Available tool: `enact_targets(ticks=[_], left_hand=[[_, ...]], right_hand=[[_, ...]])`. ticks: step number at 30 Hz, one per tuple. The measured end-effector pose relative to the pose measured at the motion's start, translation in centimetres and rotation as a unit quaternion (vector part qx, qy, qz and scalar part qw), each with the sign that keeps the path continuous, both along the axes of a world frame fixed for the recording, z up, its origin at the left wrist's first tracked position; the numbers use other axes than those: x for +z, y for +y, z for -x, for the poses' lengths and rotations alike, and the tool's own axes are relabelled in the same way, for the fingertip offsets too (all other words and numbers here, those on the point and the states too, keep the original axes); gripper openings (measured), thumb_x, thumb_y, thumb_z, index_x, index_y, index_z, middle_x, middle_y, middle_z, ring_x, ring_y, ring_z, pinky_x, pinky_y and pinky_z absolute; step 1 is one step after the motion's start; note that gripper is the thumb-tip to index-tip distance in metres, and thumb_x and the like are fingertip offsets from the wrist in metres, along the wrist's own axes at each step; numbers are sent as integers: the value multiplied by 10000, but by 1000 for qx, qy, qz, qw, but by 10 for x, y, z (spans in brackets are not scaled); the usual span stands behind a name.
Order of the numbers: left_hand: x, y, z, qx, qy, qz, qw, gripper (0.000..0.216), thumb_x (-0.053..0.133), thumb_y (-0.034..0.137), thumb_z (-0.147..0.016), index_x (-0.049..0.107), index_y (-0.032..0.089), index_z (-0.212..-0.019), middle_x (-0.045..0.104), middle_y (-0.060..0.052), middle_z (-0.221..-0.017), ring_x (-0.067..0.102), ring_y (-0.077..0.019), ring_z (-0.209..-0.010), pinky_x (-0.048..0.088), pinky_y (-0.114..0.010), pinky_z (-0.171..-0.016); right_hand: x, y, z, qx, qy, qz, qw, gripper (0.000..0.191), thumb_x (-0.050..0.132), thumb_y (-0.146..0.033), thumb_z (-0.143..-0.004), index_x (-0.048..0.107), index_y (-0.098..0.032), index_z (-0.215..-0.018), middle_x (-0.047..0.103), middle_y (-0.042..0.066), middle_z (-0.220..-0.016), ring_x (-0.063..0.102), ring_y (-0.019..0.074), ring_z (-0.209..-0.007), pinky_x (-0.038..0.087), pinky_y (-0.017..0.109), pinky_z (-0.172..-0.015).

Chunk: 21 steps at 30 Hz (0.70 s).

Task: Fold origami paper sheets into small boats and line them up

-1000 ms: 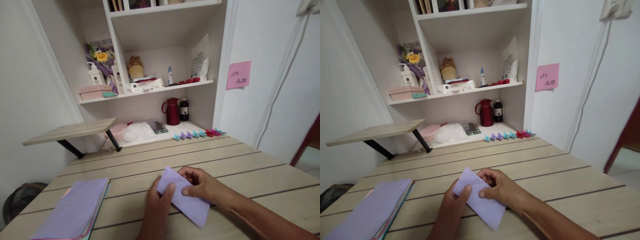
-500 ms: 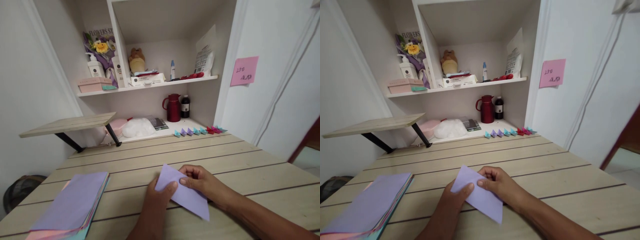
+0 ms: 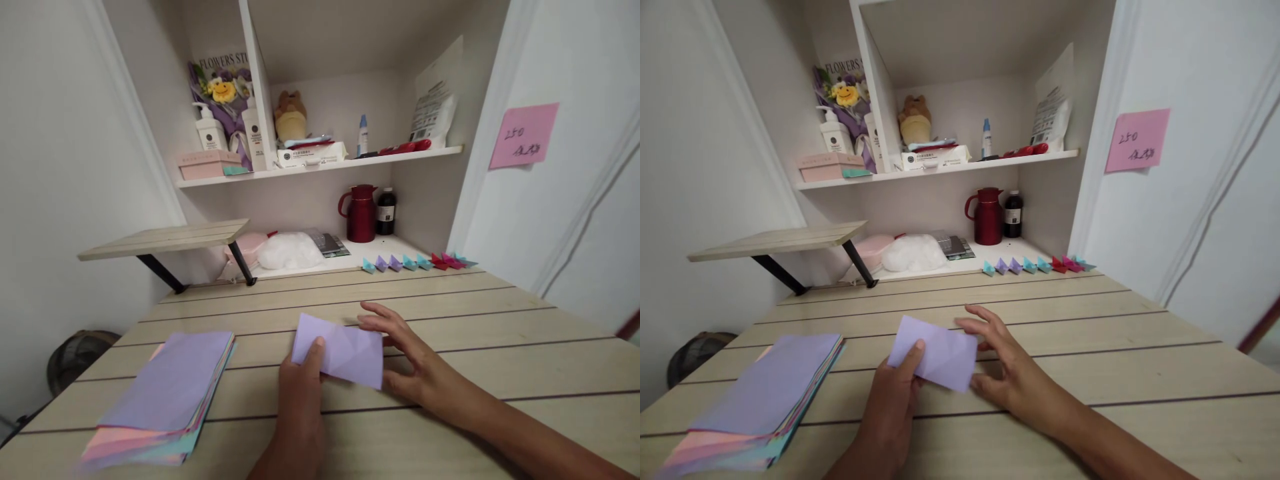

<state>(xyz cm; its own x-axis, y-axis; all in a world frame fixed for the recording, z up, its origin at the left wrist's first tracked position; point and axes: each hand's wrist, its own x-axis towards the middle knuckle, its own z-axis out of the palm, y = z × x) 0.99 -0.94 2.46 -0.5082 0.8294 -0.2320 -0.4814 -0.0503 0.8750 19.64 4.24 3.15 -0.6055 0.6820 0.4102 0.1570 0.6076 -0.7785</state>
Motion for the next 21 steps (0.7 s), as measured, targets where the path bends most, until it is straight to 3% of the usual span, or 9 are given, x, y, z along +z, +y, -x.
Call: enact_targets(ticks=[3, 6, 10, 13, 17, 21], left_hand=[[-12, 5, -3, -21, 36, 12, 999, 265, 783, 274, -675, 709, 88, -849, 736, -138, -835, 688, -226, -722, 538, -287, -642], [-19, 8, -5, -45, 70, -5, 997, 347, 804, 358, -635, 715, 90, -836, 734, -124, -787, 678, -229, -705, 522, -296, -651], [-18, 7, -5, -85, 116, -18, 989, 371, 780, 400, -639, 718, 85, -826, 718, -103, -728, 652, -213, -658, 494, -283, -605], [-17, 6, -5, -102, 123, -27, 987, 355, 767, 397, -642, 720, 90, -812, 712, -90, -708, 645, -210, -650, 491, -286, -615], [-21, 8, -6, -70, 107, -33, 991, 374, 773, 413, -627, 721, 94, -816, 715, -86, -716, 652, -215, -662, 497, -298, -640], [-23, 8, -5, -50, 64, -31, 996, 414, 784, 416, -626, 716, 94, -877, 727, -110, -784, 670, -231, -709, 512, -317, -673]], right_hand=[[3, 0, 2, 13, -1, -1, 1000, 343, 614, -224, -835, 605, -326, -1162, 268, 46, -1489, 280, 283, -1379, 379, 430, -1049], [2, 6, 1, 26, 40, 71, 996, 116, 641, -310, -839, 679, -259, -936, 402, 75, -1410, 387, 290, -1311, 399, 419, -1013], [-3, 10, 2, 60, 119, 198, 971, 206, 701, -381, -787, 600, -221, -868, 611, 82, -1160, 576, 252, -1048, 459, 391, -892], [-4, 8, 5, 72, 132, 238, 960, 262, 737, -366, -750, 573, -222, -895, 642, 61, -1087, 605, 218, -944, 483, 355, -830], [-1, 4, 3, 60, 86, 179, 978, 368, 738, -305, -754, 632, -275, -1105, 464, 81, -1379, 458, 264, -1249, 476, 345, -893], [2, 5, 1, 56, 51, 98, 992, 115, 683, -306, -813, 719, -263, -913, 437, 68, -1404, 330, 275, -1357, 409, 384, -1002]])
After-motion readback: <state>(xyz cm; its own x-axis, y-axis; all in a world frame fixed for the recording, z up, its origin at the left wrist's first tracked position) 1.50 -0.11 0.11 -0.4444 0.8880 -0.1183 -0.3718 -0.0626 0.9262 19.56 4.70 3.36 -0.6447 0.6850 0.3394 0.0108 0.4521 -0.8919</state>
